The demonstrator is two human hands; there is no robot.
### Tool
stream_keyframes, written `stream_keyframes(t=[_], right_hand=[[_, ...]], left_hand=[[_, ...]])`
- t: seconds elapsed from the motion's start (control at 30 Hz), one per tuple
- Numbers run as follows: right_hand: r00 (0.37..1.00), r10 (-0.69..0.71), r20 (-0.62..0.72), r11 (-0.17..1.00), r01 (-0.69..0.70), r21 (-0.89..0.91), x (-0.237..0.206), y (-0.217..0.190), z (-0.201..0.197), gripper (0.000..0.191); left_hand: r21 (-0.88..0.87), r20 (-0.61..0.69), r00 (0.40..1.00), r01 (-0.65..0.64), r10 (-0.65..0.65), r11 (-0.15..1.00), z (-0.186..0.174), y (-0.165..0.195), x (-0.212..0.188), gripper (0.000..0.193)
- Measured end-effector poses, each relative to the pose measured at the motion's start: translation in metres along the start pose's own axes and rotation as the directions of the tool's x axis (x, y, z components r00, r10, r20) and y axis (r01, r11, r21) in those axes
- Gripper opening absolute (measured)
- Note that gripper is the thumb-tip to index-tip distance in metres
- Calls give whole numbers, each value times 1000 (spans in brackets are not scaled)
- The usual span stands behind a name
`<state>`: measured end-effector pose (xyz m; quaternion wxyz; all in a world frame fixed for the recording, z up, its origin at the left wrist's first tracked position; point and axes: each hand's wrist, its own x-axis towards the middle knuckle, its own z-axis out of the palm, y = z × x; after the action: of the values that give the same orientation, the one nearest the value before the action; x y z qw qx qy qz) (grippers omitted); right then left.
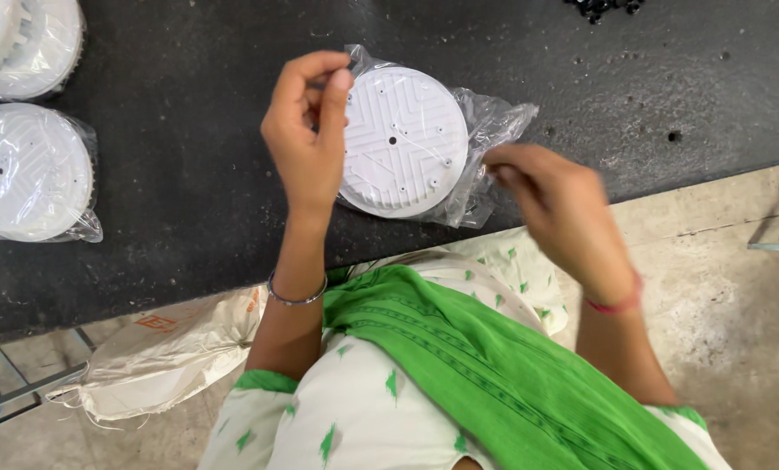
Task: The person inserts small black plastic feet into the holes on the underside of white circular light fixture bases. After inserting the feet, the person places each base into a clear plastic bag and stacks the packaged units on the table.
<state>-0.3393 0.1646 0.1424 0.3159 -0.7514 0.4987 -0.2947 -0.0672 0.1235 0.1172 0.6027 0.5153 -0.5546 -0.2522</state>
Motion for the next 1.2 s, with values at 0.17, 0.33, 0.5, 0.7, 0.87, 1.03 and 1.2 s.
stream_keyframes(t=[0.17,0.33,0.5,0.7,0.87,1.03,1.2], right_hand=[[996,-33,86,960,56,-276,19,14,21,12],[996,-17,82,958,40,-283,2,23,3,13],[978,206,-21,978,-207,-16,5,23,25,17],[981,187,52,967,-194,165,34,45,68,24],[985,160,59,887,-170,429,35,74,72,17],[939,332,94,762,-326,559,28,80,47,16],[920,380,97,713,-358,603,23,79,29,20]], left_hand=[[74,-49,997,55,-51,996,-32,-14,-14,13],[175,-116,985,147,-128,974,-63,-35,-22,14],[455,24,995,75,-97,887,-60,-50,-19,29],[507,90,931,263,-354,821,-57,-42,-34,36],[493,102,779,501,-619,711,-73,-43,-45,41],[200,63,941,315,-333,928,-86,-49,-38,41],[-720,163,922,355,-352,596,-88,-62,-19,27]])
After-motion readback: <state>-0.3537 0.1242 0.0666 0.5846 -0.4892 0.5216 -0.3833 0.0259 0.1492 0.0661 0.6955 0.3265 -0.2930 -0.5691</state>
